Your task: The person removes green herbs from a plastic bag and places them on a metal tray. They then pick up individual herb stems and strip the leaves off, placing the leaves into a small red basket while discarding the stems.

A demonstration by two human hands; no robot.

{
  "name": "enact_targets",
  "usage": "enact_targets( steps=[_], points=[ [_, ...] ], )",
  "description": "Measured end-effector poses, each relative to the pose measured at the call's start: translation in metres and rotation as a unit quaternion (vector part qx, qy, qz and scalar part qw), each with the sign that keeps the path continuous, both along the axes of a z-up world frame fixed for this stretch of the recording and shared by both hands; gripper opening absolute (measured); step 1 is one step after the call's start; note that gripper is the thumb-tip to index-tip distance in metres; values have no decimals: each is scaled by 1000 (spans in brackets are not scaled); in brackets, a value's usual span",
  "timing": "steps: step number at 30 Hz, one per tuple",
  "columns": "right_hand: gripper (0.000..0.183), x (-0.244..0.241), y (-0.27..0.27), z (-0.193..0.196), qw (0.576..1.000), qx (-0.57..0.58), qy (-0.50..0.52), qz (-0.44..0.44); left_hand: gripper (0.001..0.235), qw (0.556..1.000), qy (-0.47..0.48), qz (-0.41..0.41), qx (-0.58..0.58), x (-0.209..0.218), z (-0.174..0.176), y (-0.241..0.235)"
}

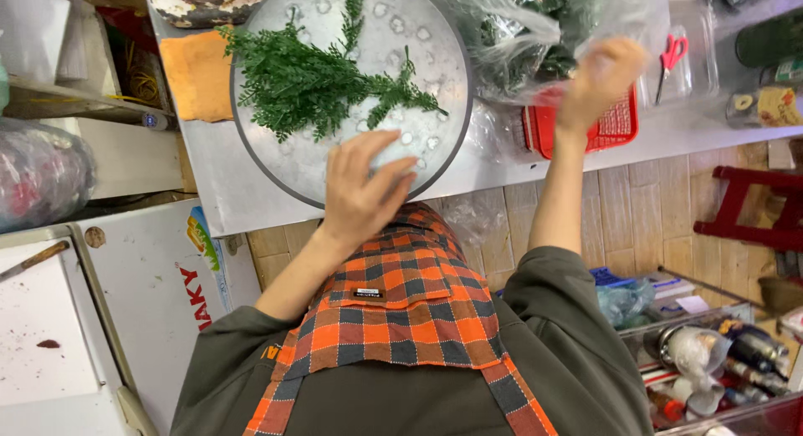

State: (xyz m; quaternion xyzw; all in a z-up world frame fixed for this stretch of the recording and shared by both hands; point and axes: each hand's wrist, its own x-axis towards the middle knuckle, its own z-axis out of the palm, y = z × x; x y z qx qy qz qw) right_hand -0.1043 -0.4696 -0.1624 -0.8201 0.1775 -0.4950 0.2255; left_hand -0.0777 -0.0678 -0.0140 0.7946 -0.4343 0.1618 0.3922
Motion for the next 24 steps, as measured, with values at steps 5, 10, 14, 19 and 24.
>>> enact_targets(
  steps=[5,10,14,19,24],
  points=[
    [25,-13,-5,-8,970,47,205,124,26,999,12,-34,-15,-22,-9,14],
    [28,-76,-33,-48,954,262,-6,-143,27,998,-8,43,-47,-25,-18,44],
    [102,-106,-34,-96,901,84,176,-387,28,992,-6,110,-58,-28,-22,63],
    [66,-124,-48,-107,930,172,163,-282,27,991,4,120,-61,-24,-29,69],
    [64,-186,-80,-37,964,235,2,-125,25,993,-12,88,-78,-20,-34,78]
  ],
)
